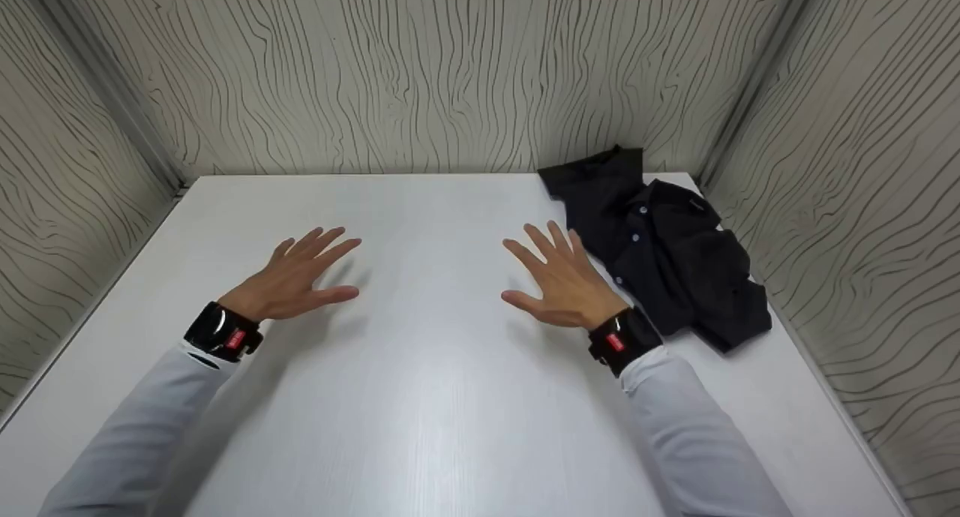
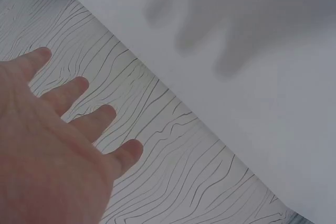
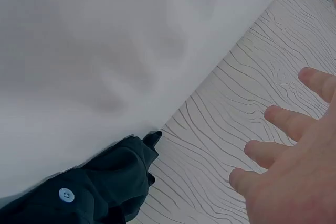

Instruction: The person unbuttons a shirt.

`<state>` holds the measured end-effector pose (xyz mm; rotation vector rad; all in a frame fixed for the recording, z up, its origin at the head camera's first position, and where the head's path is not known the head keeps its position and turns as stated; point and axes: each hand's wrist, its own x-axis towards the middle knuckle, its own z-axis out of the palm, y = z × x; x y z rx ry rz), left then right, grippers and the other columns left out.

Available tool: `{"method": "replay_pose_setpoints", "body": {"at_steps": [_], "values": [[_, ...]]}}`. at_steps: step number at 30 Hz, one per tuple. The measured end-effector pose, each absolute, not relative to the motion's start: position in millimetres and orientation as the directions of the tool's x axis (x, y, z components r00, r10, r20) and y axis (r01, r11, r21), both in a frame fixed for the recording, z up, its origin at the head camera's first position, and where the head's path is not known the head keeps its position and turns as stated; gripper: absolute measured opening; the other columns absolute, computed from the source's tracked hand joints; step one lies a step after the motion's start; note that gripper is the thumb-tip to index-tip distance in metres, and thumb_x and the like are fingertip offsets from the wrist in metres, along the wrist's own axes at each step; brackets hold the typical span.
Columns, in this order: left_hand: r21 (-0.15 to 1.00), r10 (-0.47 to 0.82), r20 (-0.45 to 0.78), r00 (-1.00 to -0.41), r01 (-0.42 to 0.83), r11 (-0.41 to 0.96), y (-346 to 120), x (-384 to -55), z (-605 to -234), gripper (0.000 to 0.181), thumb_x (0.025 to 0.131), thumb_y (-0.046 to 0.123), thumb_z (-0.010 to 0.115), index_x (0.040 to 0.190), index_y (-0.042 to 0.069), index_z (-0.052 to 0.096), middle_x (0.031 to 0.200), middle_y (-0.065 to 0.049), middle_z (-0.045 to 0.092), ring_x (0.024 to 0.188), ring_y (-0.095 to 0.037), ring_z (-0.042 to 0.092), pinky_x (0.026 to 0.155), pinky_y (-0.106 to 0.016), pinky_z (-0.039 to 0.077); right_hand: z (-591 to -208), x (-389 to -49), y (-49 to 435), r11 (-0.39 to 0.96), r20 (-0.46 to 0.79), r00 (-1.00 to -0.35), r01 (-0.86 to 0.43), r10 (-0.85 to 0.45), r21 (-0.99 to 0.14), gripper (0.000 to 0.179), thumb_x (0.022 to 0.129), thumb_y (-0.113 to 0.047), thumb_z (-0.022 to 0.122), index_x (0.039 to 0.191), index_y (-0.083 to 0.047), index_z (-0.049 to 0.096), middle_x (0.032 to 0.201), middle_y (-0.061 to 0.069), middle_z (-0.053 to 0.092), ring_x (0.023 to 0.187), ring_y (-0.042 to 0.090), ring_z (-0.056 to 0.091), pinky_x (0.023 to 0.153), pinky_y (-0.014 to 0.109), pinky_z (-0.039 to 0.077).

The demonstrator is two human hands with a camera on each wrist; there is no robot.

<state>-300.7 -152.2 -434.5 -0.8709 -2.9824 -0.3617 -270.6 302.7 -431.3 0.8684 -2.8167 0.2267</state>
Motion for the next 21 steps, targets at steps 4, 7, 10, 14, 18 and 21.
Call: {"method": "replay_pose_setpoints", "body": {"at_steps": [4, 7, 10, 14, 18, 21], "values": [[0.247, 0.552, 0.054, -0.832, 0.546, 0.800, -139.9, -303.2, -437.2, 0.087, 0.093, 0.080, 0.044, 0.163, 0.034, 0.024, 0.169, -0.006, 0.019, 0.155, -0.033, 0.011, 0.118, -0.066, 0.009, -434.3, -258.0, 317.0, 0.827, 0.223, -0.824, -0.552, -0.520, -0.111, 0.076, 0.099, -0.059, 0.057, 0.161, -0.022, 0.033, 0.165, 0.018, 0.025, 0.151, 0.049, 0.012, 0.115, 0.070, 0.012], [0.276, 0.569, 0.038, -0.821, 0.556, 0.784, -126.5, -308.1, -439.7, 0.086, 0.092, 0.080, 0.044, 0.163, 0.035, 0.024, 0.169, -0.004, 0.019, 0.156, -0.032, 0.010, 0.119, -0.065, 0.009, -435.8, -247.3, 332.7, 0.839, 0.229, -0.838, -0.529, -0.494, -0.128, 0.075, 0.099, -0.056, 0.059, 0.161, -0.021, 0.034, 0.165, 0.019, 0.025, 0.151, 0.049, 0.012, 0.116, 0.069, 0.011], [0.301, 0.595, 0.013, -0.804, 0.570, 0.764, -105.8, -316.1, -442.3, 0.087, 0.092, 0.080, 0.044, 0.163, 0.035, 0.023, 0.170, -0.004, 0.018, 0.156, -0.031, 0.009, 0.119, -0.064, 0.008, -436.8, -235.8, 354.4, 0.854, 0.233, -0.857, -0.498, -0.459, -0.149, 0.075, 0.099, -0.052, 0.061, 0.160, -0.019, 0.034, 0.165, 0.020, 0.025, 0.150, 0.050, 0.012, 0.116, 0.069, 0.010], [0.336, 0.636, -0.012, -0.772, 0.596, 0.729, -68.7, -329.2, -442.2, 0.088, 0.091, 0.081, 0.044, 0.163, 0.036, 0.021, 0.170, -0.003, 0.017, 0.156, -0.030, 0.010, 0.120, -0.062, 0.008, -437.0, -222.0, 383.7, 0.874, 0.248, -0.880, -0.452, -0.405, -0.177, 0.074, 0.099, -0.048, 0.064, 0.160, -0.016, 0.035, 0.163, 0.023, 0.026, 0.149, 0.053, 0.014, 0.116, 0.070, 0.010], [0.377, 0.690, 0.000, -0.724, 0.639, 0.671, -19.3, -343.8, -441.4, 0.087, 0.093, 0.079, 0.044, 0.164, 0.034, 0.022, 0.170, -0.005, 0.018, 0.155, -0.030, 0.014, 0.120, -0.061, 0.011, -436.0, -210.8, 411.2, 0.893, 0.265, -0.900, -0.402, -0.346, -0.200, 0.074, 0.099, -0.046, 0.065, 0.159, -0.014, 0.036, 0.162, 0.025, 0.026, 0.147, 0.056, 0.016, 0.115, 0.070, 0.010], [0.418, 0.728, 0.008, -0.686, 0.663, 0.621, 22.8, -352.2, -443.4, 0.085, 0.095, 0.076, 0.046, 0.164, 0.031, 0.023, 0.169, -0.007, 0.019, 0.155, -0.027, 0.016, 0.120, -0.059, 0.015, -435.8, -204.1, 429.5, 0.913, 0.266, -0.922, -0.342, -0.281, -0.222, 0.074, 0.100, -0.045, 0.065, 0.159, -0.012, 0.035, 0.161, 0.028, 0.026, 0.147, 0.056, 0.015, 0.115, 0.071, 0.009]]}}
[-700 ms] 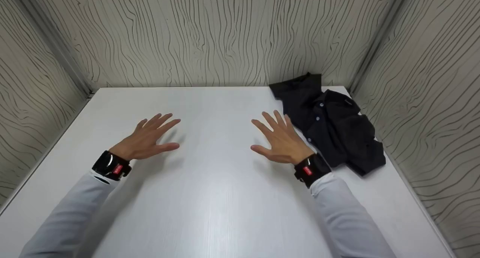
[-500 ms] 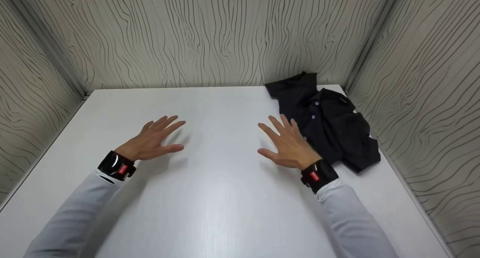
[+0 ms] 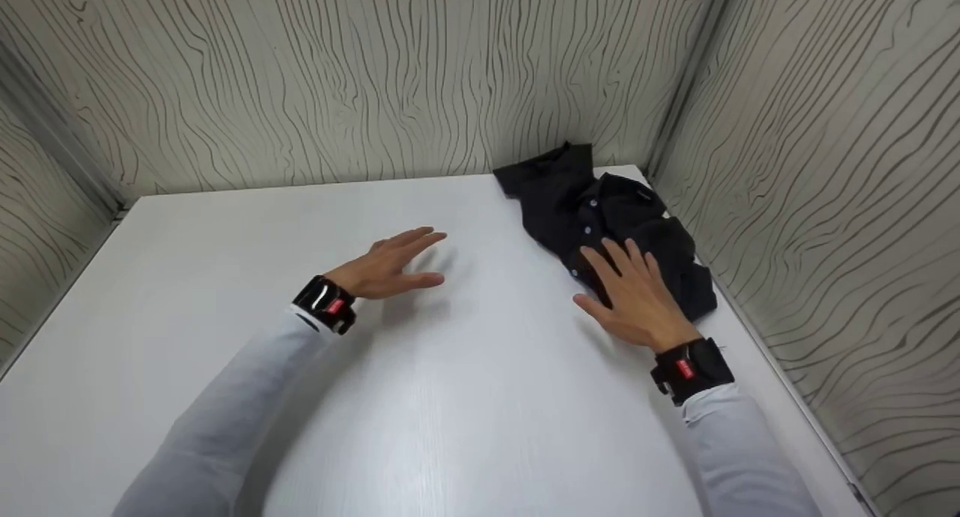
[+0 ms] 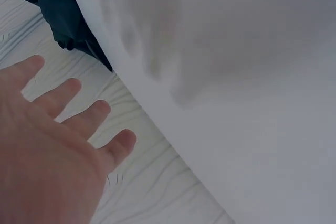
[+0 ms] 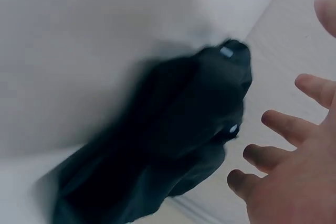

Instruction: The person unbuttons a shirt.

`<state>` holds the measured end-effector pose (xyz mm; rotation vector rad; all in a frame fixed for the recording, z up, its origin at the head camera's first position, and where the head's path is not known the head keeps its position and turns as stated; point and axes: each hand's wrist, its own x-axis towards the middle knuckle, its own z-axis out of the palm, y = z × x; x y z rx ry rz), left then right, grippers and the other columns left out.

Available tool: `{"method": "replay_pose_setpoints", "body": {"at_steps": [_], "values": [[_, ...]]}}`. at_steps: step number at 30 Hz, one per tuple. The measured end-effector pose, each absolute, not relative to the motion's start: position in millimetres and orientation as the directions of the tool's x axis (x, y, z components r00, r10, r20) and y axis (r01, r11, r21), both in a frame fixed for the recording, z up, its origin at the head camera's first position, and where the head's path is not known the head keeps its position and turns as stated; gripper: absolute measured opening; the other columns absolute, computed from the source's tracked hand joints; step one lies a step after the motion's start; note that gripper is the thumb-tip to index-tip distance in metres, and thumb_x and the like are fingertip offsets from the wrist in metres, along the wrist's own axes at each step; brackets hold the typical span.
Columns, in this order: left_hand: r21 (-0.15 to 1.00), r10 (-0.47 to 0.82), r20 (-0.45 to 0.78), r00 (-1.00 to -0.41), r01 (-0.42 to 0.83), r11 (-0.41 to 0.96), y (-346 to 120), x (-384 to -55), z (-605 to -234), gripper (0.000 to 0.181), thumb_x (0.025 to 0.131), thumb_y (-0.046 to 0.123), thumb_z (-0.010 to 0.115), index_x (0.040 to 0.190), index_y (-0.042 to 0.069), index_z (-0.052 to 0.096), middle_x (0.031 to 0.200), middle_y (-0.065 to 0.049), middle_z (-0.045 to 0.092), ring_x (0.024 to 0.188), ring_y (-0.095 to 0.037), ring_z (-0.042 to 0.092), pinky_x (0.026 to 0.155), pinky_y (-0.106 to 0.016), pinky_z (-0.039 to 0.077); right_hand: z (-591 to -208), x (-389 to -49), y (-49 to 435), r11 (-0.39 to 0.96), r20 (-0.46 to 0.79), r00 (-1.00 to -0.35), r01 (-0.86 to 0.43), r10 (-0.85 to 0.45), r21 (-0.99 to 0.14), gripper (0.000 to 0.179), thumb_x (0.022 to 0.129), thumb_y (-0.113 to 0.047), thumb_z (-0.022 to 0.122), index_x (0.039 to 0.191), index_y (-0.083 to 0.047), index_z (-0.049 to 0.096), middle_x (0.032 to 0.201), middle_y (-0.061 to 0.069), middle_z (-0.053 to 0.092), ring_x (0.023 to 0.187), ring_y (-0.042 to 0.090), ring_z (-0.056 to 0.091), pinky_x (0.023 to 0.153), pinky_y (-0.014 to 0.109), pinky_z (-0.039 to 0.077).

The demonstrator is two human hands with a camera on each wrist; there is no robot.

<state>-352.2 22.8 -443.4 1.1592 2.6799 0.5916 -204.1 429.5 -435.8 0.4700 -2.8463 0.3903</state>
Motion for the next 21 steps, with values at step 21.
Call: {"method": "replay_pose_setpoints", "body": {"at_steps": [21], "values": [[0.434, 0.695, 0.093, -0.713, 0.657, 0.616, 235.7, -357.2, -465.6, 0.064, 0.105, 0.013, 0.056, 0.162, 0.032, 0.030, 0.170, 0.003, 0.016, 0.132, -0.028, 0.054, 0.110, -0.045, 0.042, -435.7, -222.4, 485.2, 0.922, 0.034, -0.998, 0.041, 0.059, -0.385, 0.096, 0.101, -0.060, 0.051, 0.155, 0.013, 0.021, 0.157, 0.039, 0.022, 0.144, 0.058, 0.020, 0.114, 0.069, 0.017]]}}
